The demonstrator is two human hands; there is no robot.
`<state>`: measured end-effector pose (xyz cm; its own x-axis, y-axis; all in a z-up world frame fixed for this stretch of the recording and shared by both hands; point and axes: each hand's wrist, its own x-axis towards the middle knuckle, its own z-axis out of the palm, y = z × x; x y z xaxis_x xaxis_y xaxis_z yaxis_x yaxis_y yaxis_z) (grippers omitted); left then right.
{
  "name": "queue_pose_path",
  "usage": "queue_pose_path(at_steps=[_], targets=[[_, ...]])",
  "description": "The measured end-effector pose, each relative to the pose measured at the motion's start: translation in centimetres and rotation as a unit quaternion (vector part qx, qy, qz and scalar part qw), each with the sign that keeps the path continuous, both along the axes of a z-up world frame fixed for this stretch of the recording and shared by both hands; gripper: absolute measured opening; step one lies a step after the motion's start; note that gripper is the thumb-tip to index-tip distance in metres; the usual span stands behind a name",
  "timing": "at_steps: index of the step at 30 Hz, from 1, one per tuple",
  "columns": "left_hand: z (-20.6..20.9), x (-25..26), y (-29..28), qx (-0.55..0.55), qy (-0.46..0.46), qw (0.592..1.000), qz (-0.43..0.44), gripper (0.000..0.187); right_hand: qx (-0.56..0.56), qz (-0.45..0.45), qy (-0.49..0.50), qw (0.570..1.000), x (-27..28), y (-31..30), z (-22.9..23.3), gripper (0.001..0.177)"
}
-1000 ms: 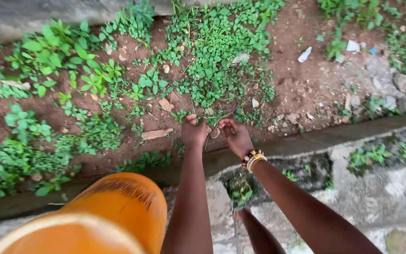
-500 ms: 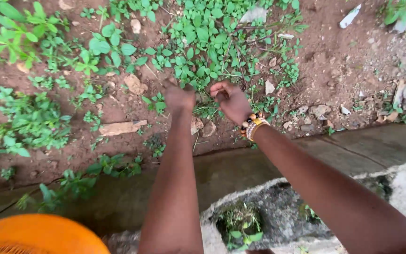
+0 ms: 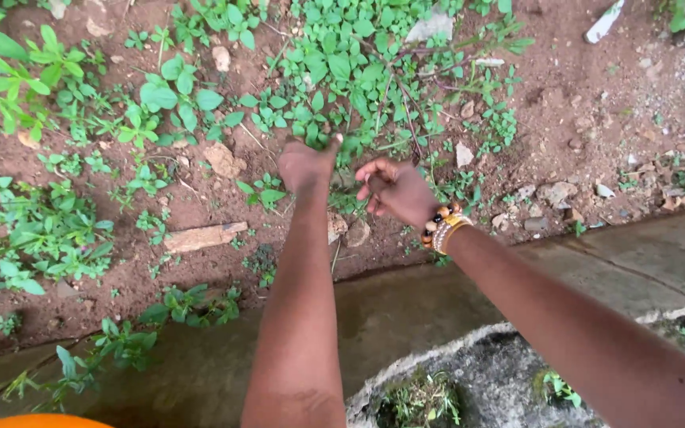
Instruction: Pulling weeds from the ground by hand and placing them into a yellow plastic bucket.
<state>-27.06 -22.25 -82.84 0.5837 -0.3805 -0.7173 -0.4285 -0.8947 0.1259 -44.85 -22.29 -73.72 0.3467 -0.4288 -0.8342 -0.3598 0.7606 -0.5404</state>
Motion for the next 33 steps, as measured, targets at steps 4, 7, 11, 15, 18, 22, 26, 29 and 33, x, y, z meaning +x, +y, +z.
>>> queue_pose_path(at_steps=[4,7,11,15,18,22,26,29,33], targets=[[-8.0,0.2,3.5,0.11,-0.065,0.933,-0.338,0.054,0.014,0.003,-0.002,1.0,-0.2,0.1,-0.6,0.022],[-6.5,1.2,3.9,0.136,-0.031,0.937,-0.319,0.051,-0.013,0.001,-0.008,1.0,-0.1,0.2,-1.1,0.021],[-4.2,1.9,3.8,0.064,0.034,0.992,-0.105,0.06,-0.01,0.021,0.02,1.0,-0.3,0.4,-1.1,0.02],[-2.4,2.5,2.9,0.072,0.079,0.993,-0.049,0.046,-0.004,0.041,0.074,0.996,0.3,0.4,-2.8,0.02],[-5.0,2.5,3.5,0.005,0.021,0.995,-0.098,0.046,-0.009,0.039,0.09,0.995,1.0,0.2,-4.1,0.019],[0.1,-0.3,0.5,-0.002,0.04,0.991,-0.126,0.045,-0.017,0.043,0.094,0.995,1.6,0.1,-4.4,0.018],[-7.0,-1.9,3.1,-0.025,-0.022,0.991,-0.126,0.026,-0.04,0.039,0.086,0.995,1.1,0.3,-3.7,0.018],[-6.1,-1.2,1.3,-0.026,-0.038,0.991,-0.126,0.02,-0.046,0.04,0.088,0.994,0.4,-0.8,-3.4,0.017],[-4.5,1.5,1.4,0.08,0.051,0.991,-0.09,0.021,-0.016,0.016,0.088,0.996,-0.7,-0.6,-2.1,0.017]])
